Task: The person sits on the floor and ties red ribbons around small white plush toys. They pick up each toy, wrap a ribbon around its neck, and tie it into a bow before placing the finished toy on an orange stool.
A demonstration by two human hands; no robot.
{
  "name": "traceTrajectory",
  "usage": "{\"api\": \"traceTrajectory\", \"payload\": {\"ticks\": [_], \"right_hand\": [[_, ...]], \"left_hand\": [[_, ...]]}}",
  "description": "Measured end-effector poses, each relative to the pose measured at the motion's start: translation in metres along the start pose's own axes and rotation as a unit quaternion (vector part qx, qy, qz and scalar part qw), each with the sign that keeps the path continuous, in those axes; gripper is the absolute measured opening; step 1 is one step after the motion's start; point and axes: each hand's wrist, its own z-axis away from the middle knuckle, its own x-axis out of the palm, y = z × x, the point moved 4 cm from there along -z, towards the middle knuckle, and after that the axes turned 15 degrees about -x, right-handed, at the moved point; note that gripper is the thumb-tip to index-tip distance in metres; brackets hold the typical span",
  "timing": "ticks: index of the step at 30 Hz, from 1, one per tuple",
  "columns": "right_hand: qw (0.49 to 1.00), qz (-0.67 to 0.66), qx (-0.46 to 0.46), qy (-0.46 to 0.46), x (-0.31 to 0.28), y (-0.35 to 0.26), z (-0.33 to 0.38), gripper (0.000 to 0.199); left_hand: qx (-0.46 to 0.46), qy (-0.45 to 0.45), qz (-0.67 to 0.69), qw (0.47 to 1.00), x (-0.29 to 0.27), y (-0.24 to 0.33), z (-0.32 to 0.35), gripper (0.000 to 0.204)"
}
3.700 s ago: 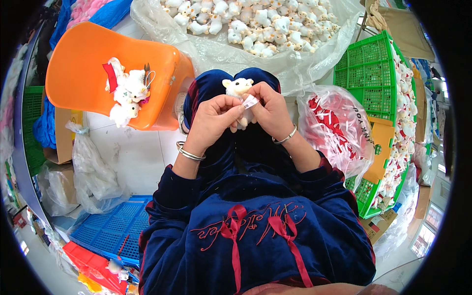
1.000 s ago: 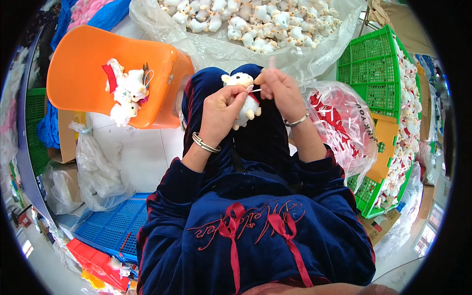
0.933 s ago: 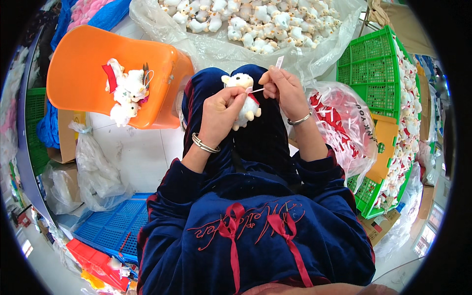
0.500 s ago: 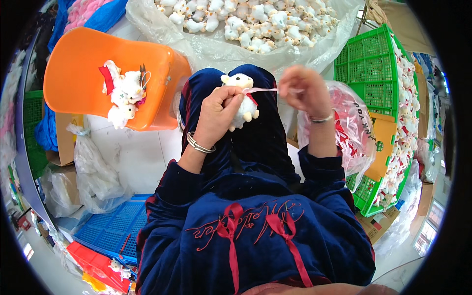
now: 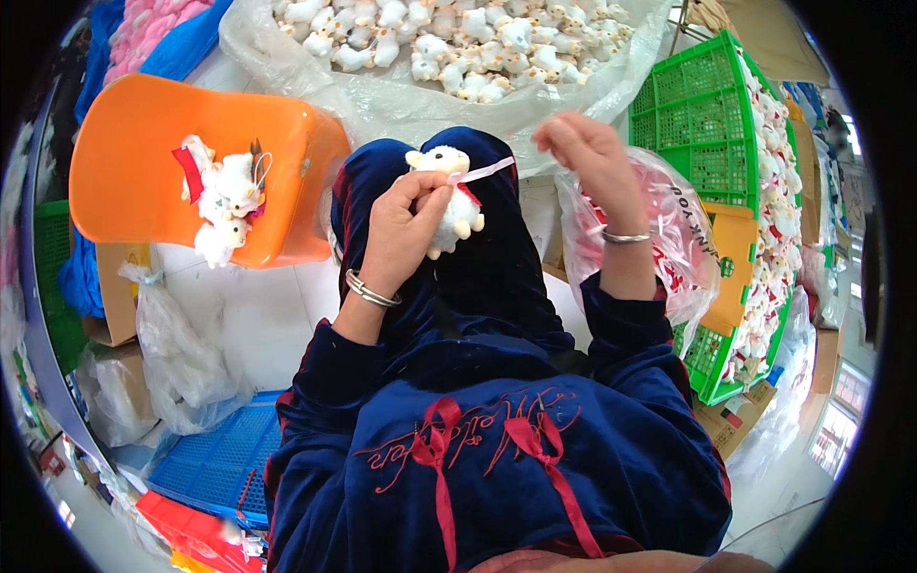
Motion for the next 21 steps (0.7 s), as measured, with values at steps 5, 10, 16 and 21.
{"api": "traceTrajectory", "payload": {"ticks": [5, 10, 16, 21], "right_hand": [[0.961, -0.14, 0.221, -0.093, 0.043, 0.027, 0.024, 0.032], [0.916, -0.321, 0.23, 0.077, 0.091, 0.025, 0.042, 0.026], [0.914, -0.331, 0.182, 0.15, 0.095, 0.021, 0.035, 0.017], [0.995, 0.05, -0.086, 0.016, 0.1, -0.04, 0.032, 0.005]], "left_hand": [[0.003, -0.008, 0.038, 0.999, 0.002, -0.009, -0.002, 0.016], [-0.008, -0.015, 0.064, 0.998, 0.004, -0.013, 0.0, 0.014], [-0.027, -0.022, 0.087, 0.996, 0.006, -0.014, 0.001, 0.012], [-0.003, -0.001, 0.063, 0.998, 0.008, -0.008, 0.002, 0.012]]}}
